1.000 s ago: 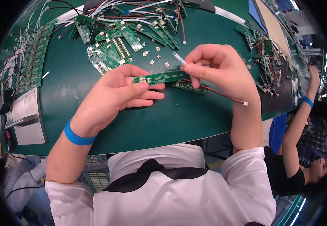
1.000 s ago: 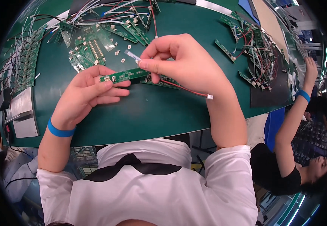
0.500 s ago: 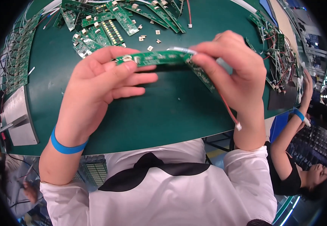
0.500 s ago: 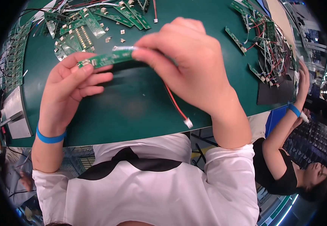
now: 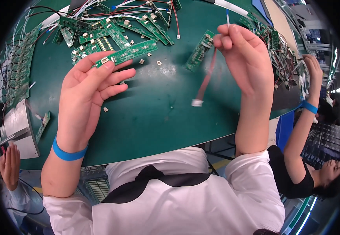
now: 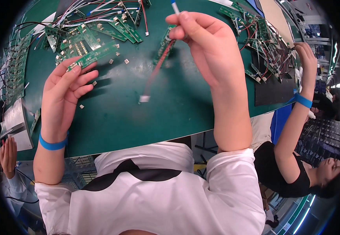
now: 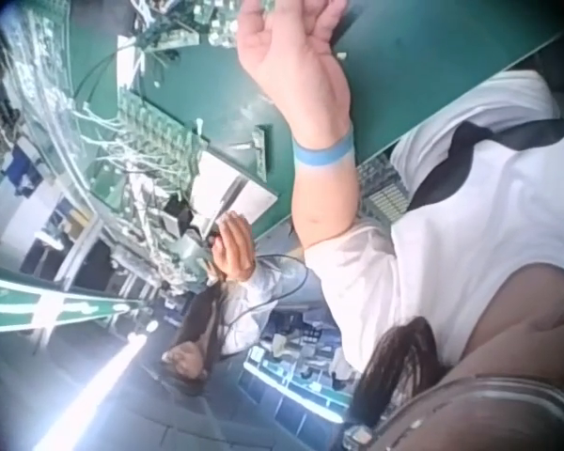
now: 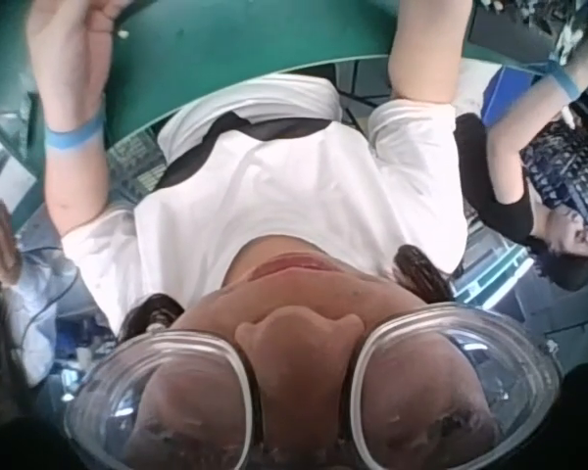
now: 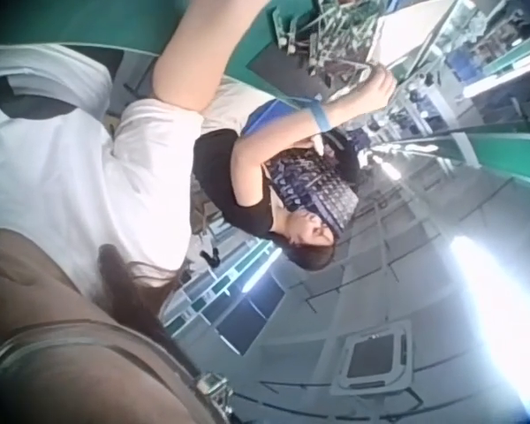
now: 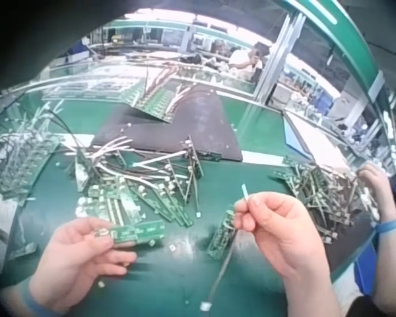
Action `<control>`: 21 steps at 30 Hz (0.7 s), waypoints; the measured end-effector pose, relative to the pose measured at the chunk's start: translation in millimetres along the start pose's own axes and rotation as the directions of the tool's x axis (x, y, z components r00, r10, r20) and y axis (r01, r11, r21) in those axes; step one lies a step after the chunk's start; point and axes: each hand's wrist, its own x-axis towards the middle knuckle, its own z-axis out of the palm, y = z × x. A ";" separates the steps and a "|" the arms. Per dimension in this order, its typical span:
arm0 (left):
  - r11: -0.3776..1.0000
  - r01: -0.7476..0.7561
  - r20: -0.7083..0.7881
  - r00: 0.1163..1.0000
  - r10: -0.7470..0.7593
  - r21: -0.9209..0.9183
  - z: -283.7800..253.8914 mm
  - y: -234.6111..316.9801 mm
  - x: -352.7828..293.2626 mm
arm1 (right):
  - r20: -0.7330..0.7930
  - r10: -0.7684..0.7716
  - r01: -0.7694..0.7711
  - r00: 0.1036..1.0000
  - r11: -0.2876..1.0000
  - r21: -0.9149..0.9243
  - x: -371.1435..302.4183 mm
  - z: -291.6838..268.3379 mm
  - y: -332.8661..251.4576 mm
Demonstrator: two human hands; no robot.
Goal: The person assembles electronic components by plugging ribbon cables and wire connectors into circuit boards by hand, then placing the connected circuit boards onto the table.
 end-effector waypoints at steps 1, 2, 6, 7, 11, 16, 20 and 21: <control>1.000 0.012 0.018 1.000 -0.013 0.003 0.3 0.0 0.5 | 0.073 0.013 -0.010 0.997 0.999 -0.047 -0.5 0.5 -3.0; 1.000 0.026 0.036 0.999 -0.026 0.007 0.5 0.0 0.9 | 0.073 0.014 -0.011 0.997 0.999 -0.048 -1.5 3.1 -5.9; 0.996 0.086 0.105 0.990 -0.089 0.029 4.7 1.9 -4.3 | 0.305 0.103 -0.082 0.947 0.993 -0.082 -9.4 20.9 -8.9; 0.993 0.107 0.123 0.986 -0.113 0.047 4.9 0.5 -4.6 | 0.336 0.137 -0.110 0.932 0.989 -0.097 -10.9 24.4 -7.4; 0.985 0.148 0.136 0.978 -0.159 0.090 9.4 1.2 -7.3 | 0.273 0.284 -0.234 0.919 0.951 -0.202 -15.6 36.7 -2.7; 0.979 0.179 0.212 0.957 -0.197 0.102 9.9 -3.0 -7.6 | 0.160 0.358 -0.290 0.920 0.895 -0.338 -25.1 53.7 -4.6; 0.978 0.188 0.207 0.957 -0.204 0.092 10.9 -7.2 -10.4 | 0.171 0.212 -0.106 0.962 0.871 -0.481 -28.3 59.4 10.2; 0.977 0.194 0.207 0.956 -0.209 0.091 11.7 -7.9 -10.1 | 0.197 0.121 0.017 0.973 0.813 -0.583 -29.0 58.2 11.4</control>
